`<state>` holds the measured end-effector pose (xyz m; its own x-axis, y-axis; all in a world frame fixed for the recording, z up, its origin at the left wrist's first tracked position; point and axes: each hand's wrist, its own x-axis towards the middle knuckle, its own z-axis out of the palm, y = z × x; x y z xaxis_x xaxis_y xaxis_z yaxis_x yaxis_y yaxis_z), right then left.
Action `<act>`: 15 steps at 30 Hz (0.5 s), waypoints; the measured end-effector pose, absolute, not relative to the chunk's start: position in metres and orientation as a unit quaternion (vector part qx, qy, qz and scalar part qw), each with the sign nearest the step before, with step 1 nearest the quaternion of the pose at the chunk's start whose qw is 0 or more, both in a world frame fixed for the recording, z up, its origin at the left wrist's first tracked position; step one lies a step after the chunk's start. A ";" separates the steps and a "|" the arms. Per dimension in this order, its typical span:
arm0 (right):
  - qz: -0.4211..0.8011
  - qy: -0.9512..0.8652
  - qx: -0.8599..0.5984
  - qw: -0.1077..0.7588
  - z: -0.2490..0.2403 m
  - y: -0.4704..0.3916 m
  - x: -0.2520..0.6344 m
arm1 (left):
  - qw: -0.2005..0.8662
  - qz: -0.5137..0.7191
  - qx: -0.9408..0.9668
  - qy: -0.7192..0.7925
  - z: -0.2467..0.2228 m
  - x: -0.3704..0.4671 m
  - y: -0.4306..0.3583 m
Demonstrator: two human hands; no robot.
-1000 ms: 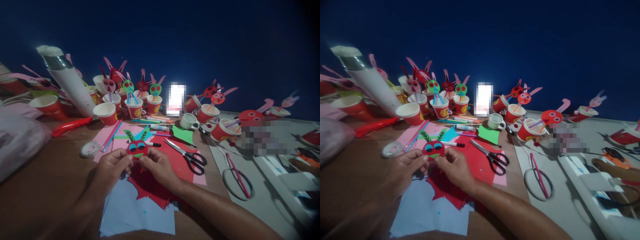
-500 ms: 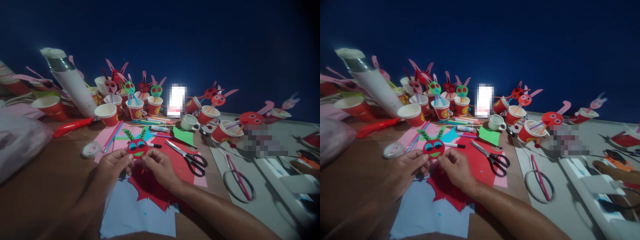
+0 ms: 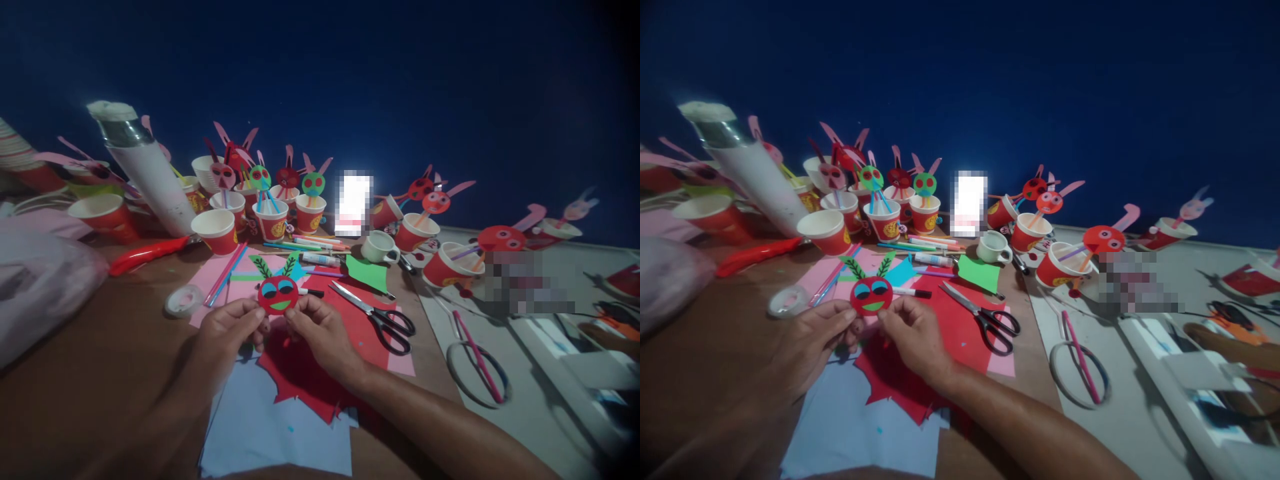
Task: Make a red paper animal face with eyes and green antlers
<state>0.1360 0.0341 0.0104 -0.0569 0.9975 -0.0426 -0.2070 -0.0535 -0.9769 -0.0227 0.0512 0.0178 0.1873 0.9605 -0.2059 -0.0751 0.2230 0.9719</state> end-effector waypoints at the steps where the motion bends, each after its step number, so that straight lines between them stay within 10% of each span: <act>1: 0.574 -0.444 -0.443 0.526 0.011 0.034 0.136 | 0.616 0.420 0.461 0.481 0.018 -0.023 0.051; 15: 0.591 -0.439 -0.427 0.526 0.011 0.032 0.135 | 0.593 0.427 0.466 0.499 0.010 -0.025 0.054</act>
<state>0.1347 0.0321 0.0108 -0.0825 0.9957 -0.0430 -0.2463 -0.0621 -0.9672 -0.0248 0.0544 0.0101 0.1383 0.9714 -0.1931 -0.0416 0.2005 0.9788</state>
